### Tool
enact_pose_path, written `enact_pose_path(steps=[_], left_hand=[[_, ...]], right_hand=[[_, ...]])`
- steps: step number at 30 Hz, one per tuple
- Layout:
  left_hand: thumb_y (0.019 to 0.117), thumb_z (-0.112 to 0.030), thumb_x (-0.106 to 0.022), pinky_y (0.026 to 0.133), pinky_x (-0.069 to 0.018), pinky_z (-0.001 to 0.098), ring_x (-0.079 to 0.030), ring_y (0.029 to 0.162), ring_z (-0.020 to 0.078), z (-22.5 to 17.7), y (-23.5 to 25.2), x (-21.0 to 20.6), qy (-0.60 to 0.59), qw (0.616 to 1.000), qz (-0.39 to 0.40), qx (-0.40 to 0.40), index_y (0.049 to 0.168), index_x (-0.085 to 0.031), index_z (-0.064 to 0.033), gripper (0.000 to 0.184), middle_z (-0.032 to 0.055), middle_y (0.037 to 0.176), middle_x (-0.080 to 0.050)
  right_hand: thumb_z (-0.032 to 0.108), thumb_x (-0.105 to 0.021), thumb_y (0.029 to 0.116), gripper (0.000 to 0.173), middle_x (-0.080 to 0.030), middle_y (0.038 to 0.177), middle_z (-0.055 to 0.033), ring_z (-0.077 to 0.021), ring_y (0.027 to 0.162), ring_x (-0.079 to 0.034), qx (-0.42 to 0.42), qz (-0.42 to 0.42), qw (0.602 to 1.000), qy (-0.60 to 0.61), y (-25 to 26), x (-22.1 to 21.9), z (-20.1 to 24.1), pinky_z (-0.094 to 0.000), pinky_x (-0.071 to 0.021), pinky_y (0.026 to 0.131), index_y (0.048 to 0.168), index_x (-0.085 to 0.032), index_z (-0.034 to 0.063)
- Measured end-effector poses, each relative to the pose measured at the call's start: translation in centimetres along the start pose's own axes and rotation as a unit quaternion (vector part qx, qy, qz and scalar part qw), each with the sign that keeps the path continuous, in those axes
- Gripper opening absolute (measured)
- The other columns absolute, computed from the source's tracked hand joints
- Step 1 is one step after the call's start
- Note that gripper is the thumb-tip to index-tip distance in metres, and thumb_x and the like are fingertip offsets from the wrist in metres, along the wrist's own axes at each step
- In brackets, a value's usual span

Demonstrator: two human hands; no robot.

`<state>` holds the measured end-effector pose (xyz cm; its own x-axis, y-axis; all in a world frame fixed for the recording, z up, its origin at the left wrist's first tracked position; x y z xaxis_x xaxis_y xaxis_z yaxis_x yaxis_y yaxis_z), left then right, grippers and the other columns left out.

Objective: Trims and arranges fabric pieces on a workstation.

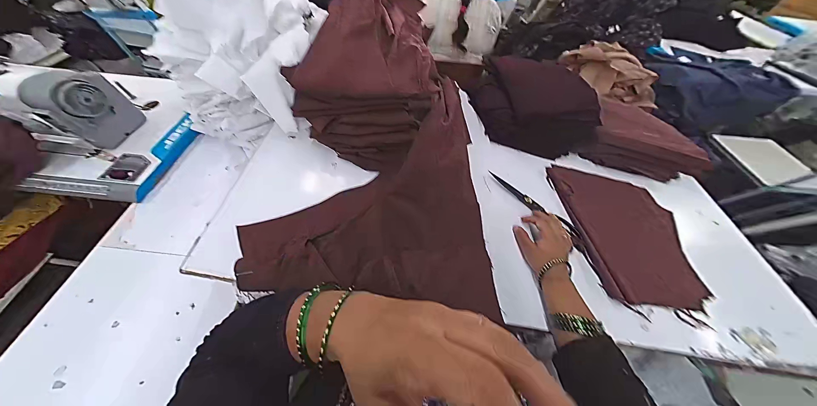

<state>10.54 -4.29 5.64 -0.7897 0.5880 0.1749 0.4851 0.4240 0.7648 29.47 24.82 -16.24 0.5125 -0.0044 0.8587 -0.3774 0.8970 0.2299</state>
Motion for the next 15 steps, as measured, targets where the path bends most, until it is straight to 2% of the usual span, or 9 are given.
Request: enact_pose_path(steps=[2, 3, 5, 6, 7, 9, 11, 13, 15], left_hand=[[0.1062, -0.034, -0.052, 0.115, -0.0407, 0.0397, -0.055, 0.134, 0.0251, 3.4, -0.5, -0.5, 0.091, 0.992, 0.060, 0.064, 0.115, -0.068, 0.0009, 0.040, 0.0169, 0.132, -0.065], [0.1029, -0.028, -0.056, 0.115, -0.0410, 0.0449, -0.056, 0.134, 0.0274, 6.0, -1.3, -0.2, 0.185, 0.973, 0.091, 0.107, 0.118, -0.071, -0.0028, 0.033, 0.0144, 0.133, -0.067], [0.0971, -0.021, -0.064, 0.111, -0.0409, 0.0560, -0.055, 0.136, 0.0315, 12.2, -3.9, 2.0, 0.389, 0.884, 0.130, 0.222, 0.121, -0.073, -0.0096, 0.028, 0.0109, 0.136, -0.066], [0.0987, -0.022, -0.064, 0.112, -0.0381, 0.0612, -0.052, 0.139, 0.0350, 15.3, -5.5, 3.8, 0.439, 0.839, 0.128, 0.295, 0.127, -0.070, -0.0079, 0.032, 0.0134, 0.141, -0.063], [0.1017, -0.025, -0.061, 0.115, -0.0327, 0.0639, -0.046, 0.144, 0.0374, 18.0, -7.3, 5.7, 0.452, 0.805, 0.114, 0.368, 0.136, -0.065, -0.0058, 0.039, 0.0162, 0.149, -0.056], [0.1045, -0.041, -0.055, 0.121, -0.0196, 0.0634, -0.028, 0.154, 0.0369, 21.9, -10.6, 8.7, 0.462, 0.738, 0.095, 0.482, 0.153, -0.048, -0.0073, 0.059, 0.0167, 0.164, -0.037], [0.1026, -0.061, -0.045, 0.124, -0.0064, 0.0625, -0.009, 0.159, 0.0348, 24.0, -12.8, 9.1, 0.473, 0.680, 0.112, 0.549, 0.162, -0.030, -0.0112, 0.079, 0.0148, 0.172, -0.016], [0.1004, -0.068, -0.039, 0.124, -0.0025, 0.0640, -0.004, 0.160, 0.0348, 24.2, -13.3, 7.8, 0.479, 0.663, 0.112, 0.564, 0.164, -0.026, -0.0129, 0.085, 0.0140, 0.173, -0.011], [0.1002, -0.070, -0.037, 0.123, -0.0011, 0.0641, -0.001, 0.160, 0.0359, 23.4, -13.6, 5.3, 0.470, 0.663, 0.109, 0.573, 0.164, -0.024, -0.0124, 0.087, 0.0154, 0.173, -0.010]], right_hand=[[0.018, -0.061, 0.0973, 0.035, -0.052, 0.146, -0.0311, -0.0500, 0.144, -0.038, -0.012, -0.005, 1.000, 0.008, -0.2, 0.5, 0.2, -0.0639, -0.0257, 0.119, 0.122, -0.068, -0.0057], [0.015, -0.058, 0.0982, 0.033, -0.053, 0.144, -0.0312, -0.0486, 0.142, -0.041, -0.016, -0.009, 1.000, 0.008, -0.2, 0.6, 0.3, -0.0615, -0.0290, 0.118, 0.122, -0.068, -0.0059], [0.009, -0.051, 0.1005, 0.031, -0.055, 0.143, -0.0299, -0.0458, 0.139, -0.047, -0.029, -0.002, 1.000, 0.009, -0.5, 0.8, 0.5, -0.0582, -0.0334, 0.116, 0.123, -0.068, -0.0057], [0.006, -0.048, 0.1012, 0.032, -0.055, 0.142, -0.0294, -0.0448, 0.138, -0.048, -0.035, 0.005, 0.999, 0.012, -0.8, 0.9, 0.6, -0.0570, -0.0341, 0.116, 0.123, -0.068, -0.0058], [0.003, -0.045, 0.1010, 0.033, -0.056, 0.142, -0.0289, -0.0438, 0.138, -0.049, -0.038, 0.008, 0.999, 0.017, -1.1, 1.0, 0.7, -0.0554, -0.0345, 0.117, 0.122, -0.068, -0.0059], [-0.003, -0.042, 0.0985, 0.035, -0.058, 0.140, -0.0282, -0.0438, 0.135, -0.052, -0.026, 0.003, 0.999, 0.026, -1.9, 1.3, 0.8, -0.0541, -0.0372, 0.115, 0.119, -0.069, -0.0063], [-0.006, -0.042, 0.0967, 0.035, -0.061, 0.136, -0.0272, -0.0444, 0.132, -0.055, 0.005, -0.010, 1.000, 0.024, -3.1, 1.4, 0.6, -0.0556, -0.0389, 0.114, 0.115, -0.071, -0.0056], [-0.008, -0.043, 0.0940, 0.035, -0.065, 0.132, -0.0260, -0.0470, 0.131, -0.055, 0.046, -0.050, 0.997, 0.022, -4.6, 1.8, 0.5, -0.0614, -0.0366, 0.113, 0.110, -0.074, -0.0046], [-0.008, -0.042, 0.0932, 0.036, -0.065, 0.132, -0.0266, -0.0492, 0.134, -0.052, 0.056, -0.078, 0.995, 0.033, -6.0, 2.4, 0.1, -0.0637, -0.0324, 0.115, 0.109, -0.074, -0.0050]])
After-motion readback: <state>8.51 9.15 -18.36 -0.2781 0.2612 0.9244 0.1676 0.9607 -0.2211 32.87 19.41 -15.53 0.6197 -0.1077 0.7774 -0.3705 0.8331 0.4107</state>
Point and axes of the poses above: each hand's wrist, its own y-axis towards the middle knuckle, its own x-axis out of the back of the hand, z = x × y, the point moved 6 cm from there along y, towards the middle knuckle
